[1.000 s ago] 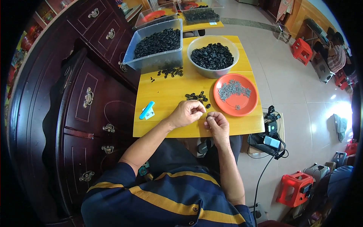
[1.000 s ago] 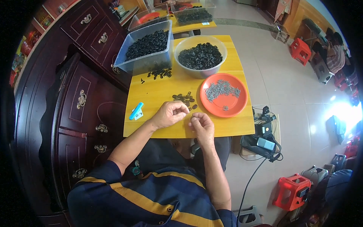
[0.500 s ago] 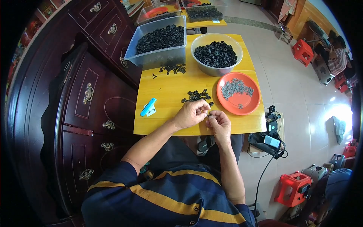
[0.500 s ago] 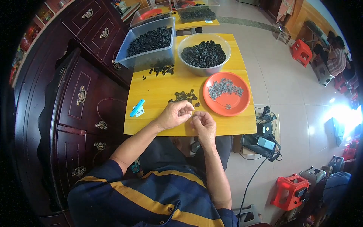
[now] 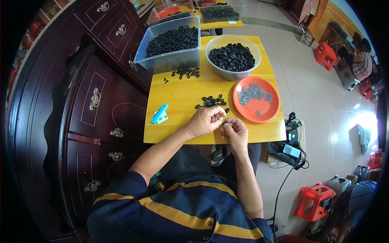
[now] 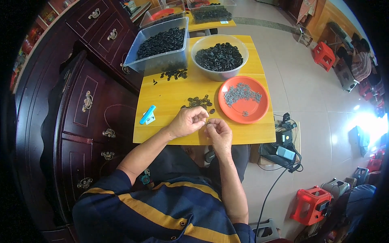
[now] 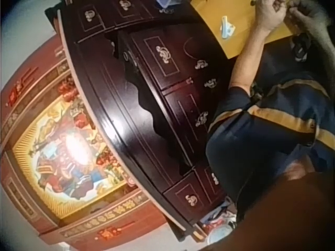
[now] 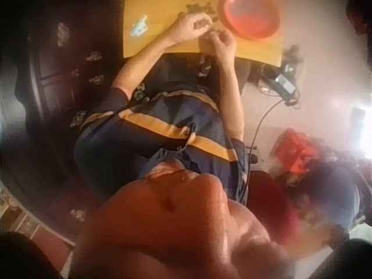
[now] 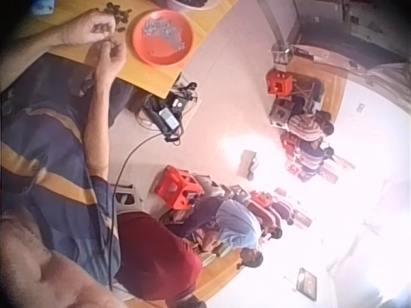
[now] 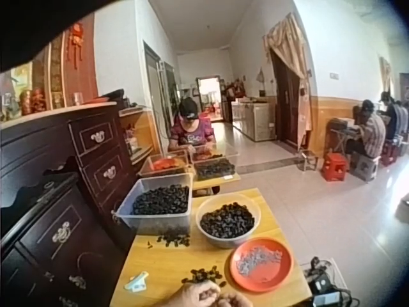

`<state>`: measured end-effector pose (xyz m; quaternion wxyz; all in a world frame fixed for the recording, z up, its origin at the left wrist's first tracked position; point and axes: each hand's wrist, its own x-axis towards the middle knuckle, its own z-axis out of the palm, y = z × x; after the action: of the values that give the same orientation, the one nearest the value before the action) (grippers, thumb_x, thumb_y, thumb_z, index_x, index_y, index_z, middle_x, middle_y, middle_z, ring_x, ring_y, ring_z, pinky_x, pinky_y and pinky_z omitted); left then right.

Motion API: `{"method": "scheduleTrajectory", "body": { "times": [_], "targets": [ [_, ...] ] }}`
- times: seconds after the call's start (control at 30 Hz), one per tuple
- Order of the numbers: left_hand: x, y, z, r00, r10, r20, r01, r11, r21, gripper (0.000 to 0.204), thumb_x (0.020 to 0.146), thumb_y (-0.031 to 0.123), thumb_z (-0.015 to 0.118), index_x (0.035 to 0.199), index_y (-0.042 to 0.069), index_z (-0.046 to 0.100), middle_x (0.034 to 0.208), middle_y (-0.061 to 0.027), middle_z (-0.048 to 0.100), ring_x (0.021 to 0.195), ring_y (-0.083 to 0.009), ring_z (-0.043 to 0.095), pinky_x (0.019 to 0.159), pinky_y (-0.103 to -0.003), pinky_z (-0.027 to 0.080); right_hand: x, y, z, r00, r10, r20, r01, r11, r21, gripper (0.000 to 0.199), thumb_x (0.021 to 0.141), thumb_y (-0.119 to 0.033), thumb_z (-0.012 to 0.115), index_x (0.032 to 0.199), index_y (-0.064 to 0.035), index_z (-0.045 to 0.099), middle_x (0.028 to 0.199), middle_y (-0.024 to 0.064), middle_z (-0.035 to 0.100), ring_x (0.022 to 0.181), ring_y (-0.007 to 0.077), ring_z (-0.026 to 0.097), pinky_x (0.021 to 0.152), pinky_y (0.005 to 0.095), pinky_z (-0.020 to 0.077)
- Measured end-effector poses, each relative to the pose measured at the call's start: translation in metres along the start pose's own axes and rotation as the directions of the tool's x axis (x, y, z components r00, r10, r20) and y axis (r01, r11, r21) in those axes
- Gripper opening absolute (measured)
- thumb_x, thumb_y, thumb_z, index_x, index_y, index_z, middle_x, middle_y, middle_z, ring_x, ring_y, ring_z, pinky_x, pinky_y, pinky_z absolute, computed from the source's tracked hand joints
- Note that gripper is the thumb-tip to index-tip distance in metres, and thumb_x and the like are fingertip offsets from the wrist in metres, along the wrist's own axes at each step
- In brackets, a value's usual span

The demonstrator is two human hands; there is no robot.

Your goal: The person assembles small black plastic components by hand at a table.

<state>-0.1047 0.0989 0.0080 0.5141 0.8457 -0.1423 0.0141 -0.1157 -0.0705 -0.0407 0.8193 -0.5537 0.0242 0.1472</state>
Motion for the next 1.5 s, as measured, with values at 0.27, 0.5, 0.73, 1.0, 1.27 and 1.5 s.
{"method": "scheduleTrajectory", "body": {
  "times": [0.27, 0.5, 0.73, 1.0, 1.27, 1.5],
  "targets": [
    [0.001, 0.006, -0.002, 0.999, 0.035, 0.01, -0.036, 0.996, 0.078, 0.016, 0.082, -0.001, 0.067, 0.097, 0.004, 0.062, 0.072, -0.0029, 0.064, 0.06, -0.0087, 0.059, 0.057, -0.026, 0.048, 0.002, 0.001, 0.0, 1.0, 0.008, 0.001, -0.008, 1.0, 0.003, 0.014, 0.092, -0.006, 0.065, 0.104, -0.0011, 0.062, 0.084, 0.0006, 0.065, 0.07, 0.0065, 0.062, 0.06, 0.0194, 0.0489],
    [0.003, 0.007, -0.001, 0.998, 0.051, 0.033, -0.054, 0.995, 0.082, 0.023, 0.082, -0.002, 0.067, 0.103, 0.004, 0.063, 0.075, -0.0045, 0.067, 0.065, -0.0115, 0.063, 0.06, -0.028, 0.051, 0.004, 0.001, -0.002, 1.0, 0.007, 0.001, -0.007, 1.0, -0.026, 0.013, 0.091, -0.005, 0.065, 0.104, -0.0013, 0.062, 0.083, 0.0004, 0.066, 0.069, 0.0065, 0.062, 0.06, 0.0192, 0.0488],
    [0.013, 0.001, -0.013, 0.994, -0.01, 0.111, 0.004, 0.999, 0.046, 0.026, 0.081, 0.0, 0.067, 0.107, 0.005, 0.066, 0.08, -0.0053, 0.067, 0.067, -0.0114, 0.063, 0.063, -0.028, 0.051, -0.001, 0.0, 0.001, 0.999, -0.039, -0.033, 0.041, 0.998, 0.048, 0.012, 0.093, -0.005, 0.065, 0.104, -0.0019, 0.062, 0.086, 0.0009, 0.065, 0.071, 0.0076, 0.062, 0.064, 0.0207, 0.0502],
    [0.039, -0.014, 0.011, 0.987, 0.162, 0.003, -0.138, 0.83, 0.54, 0.018, 0.081, 0.013, 0.064, 0.096, 0.005, 0.067, 0.09, -0.0128, 0.069, 0.085, -0.0317, 0.067, 0.074, -0.043, 0.055, -0.001, -0.001, -0.002, 0.999, -0.032, -0.04, 0.034, 0.998, 0.055, 0.01, 0.094, -0.003, 0.062, 0.104, -0.0019, 0.061, 0.09, 0.0027, 0.065, 0.074, 0.0094, 0.062, 0.067, 0.0239, 0.0523],
    [0.05, -0.031, 0.023, 0.984, 0.147, 0.103, -0.178, 0.727, 0.664, 0.012, 0.08, 0.013, 0.065, 0.09, 0.007, 0.066, 0.086, -0.0109, 0.066, 0.086, -0.0312, 0.065, 0.077, -0.044, 0.053, 0.0, -0.002, -0.002, 0.999, -0.033, -0.034, 0.036, 0.996, 0.083, 0.01, 0.094, -0.003, 0.062, 0.104, -0.0025, 0.06, 0.088, 0.0017, 0.063, 0.073, 0.0094, 0.062, 0.068, 0.0232, 0.0516],
    [0.051, -0.025, 0.02, 0.965, 0.222, 0.138, -0.255, 0.687, 0.681, 0.008, 0.079, 0.015, 0.065, 0.079, 0.008, 0.065, 0.08, -0.0097, 0.064, 0.083, -0.0291, 0.065, 0.073, -0.044, 0.053, -0.001, -0.004, -0.001, 0.999, -0.036, -0.036, 0.039, 0.995, 0.092, 0.009, 0.094, -0.003, 0.061, 0.103, -0.0026, 0.06, 0.086, 0.0009, 0.062, 0.073, 0.009, 0.061, 0.067, 0.0228, 0.0509]
  ]
}}
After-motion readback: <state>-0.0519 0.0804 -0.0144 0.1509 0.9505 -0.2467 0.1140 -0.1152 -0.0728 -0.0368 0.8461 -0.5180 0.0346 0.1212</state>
